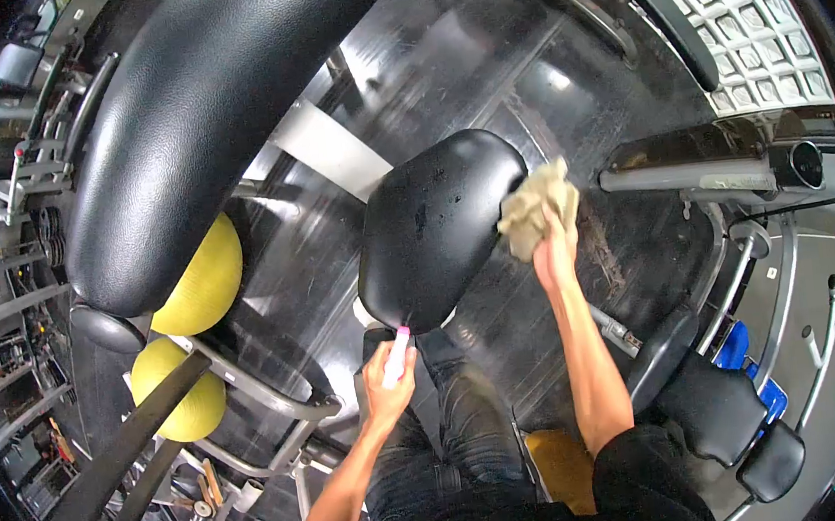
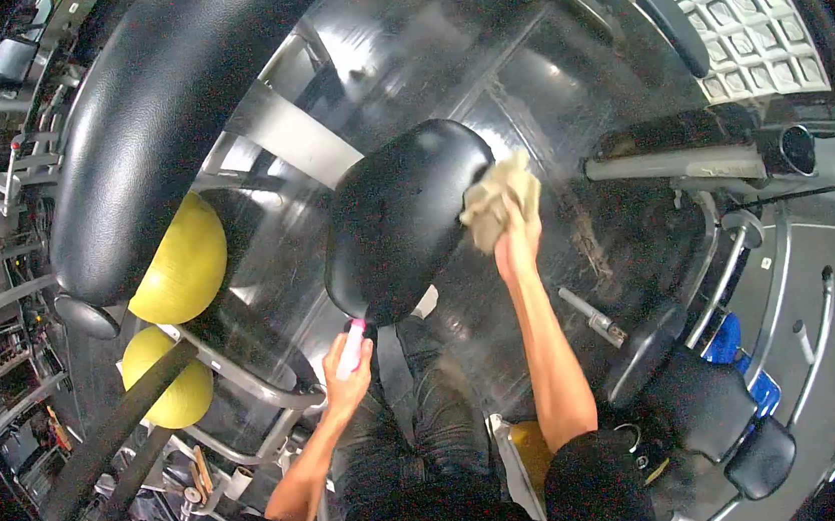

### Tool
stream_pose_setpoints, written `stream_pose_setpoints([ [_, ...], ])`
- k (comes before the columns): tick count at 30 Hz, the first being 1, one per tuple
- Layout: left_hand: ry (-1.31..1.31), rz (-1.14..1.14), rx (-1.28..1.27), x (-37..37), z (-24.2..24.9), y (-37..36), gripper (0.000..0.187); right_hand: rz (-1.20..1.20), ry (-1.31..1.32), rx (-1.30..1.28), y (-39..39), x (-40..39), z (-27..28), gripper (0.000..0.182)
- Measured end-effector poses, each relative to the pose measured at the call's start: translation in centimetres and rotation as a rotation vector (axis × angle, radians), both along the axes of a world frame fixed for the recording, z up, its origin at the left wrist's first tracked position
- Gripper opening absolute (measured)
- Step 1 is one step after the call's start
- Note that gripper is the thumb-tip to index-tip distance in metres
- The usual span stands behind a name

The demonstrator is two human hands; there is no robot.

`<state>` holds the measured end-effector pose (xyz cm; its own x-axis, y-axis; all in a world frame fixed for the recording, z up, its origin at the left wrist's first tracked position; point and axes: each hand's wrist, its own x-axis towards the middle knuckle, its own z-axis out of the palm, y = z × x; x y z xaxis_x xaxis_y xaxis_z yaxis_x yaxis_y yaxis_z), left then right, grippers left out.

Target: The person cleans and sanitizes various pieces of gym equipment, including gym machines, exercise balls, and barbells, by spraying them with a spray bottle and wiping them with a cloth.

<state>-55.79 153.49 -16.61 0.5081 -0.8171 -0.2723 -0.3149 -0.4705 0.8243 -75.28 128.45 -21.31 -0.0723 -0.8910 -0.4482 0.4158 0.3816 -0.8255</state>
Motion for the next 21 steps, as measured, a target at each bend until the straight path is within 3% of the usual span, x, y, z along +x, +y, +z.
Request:
stream_pose_setpoints([
  [2,0.042,0.03,0.038,-0.5,-0.3,1.2,0.015,0.125,0.308,-0.219,-4.0,3.1,0.2,0.044],
  [4,0.09,0.061,0.066,-1.1,-0.6,2.2,0.015,0.262,0.877,-0.533,-7.6,5.1,-0.8,0.045],
  [5,0.089,0.064,0.07,-1.3,-0.5,2.5,0.015,0.336,0.869,-0.565,-8.6,6.4,-0.3,0.048],
  [9,0.187,0.088,0.061,-1.3,-0.6,3.5,0.013,0.733,1.24,-0.613,-9.2,8.6,-2.8,0.048],
  [10,0.204,0.11,0.054,-1.2,-0.6,3.7,0.013,0.674,1.352,-0.962,-8.2,8.9,-3.0,0.049],
  [17,0.204,0.14,0.04,0.6,0.1,3.5,0.01,0.644,1.348,-0.789,-5.9,10.6,-4.6,0.056],
  [21,0.265,0.204,0.044,1.7,-0.5,4.0,0.008,0.932,1.16,-0.962,-1.3,15.3,-4.6,0.046],
])
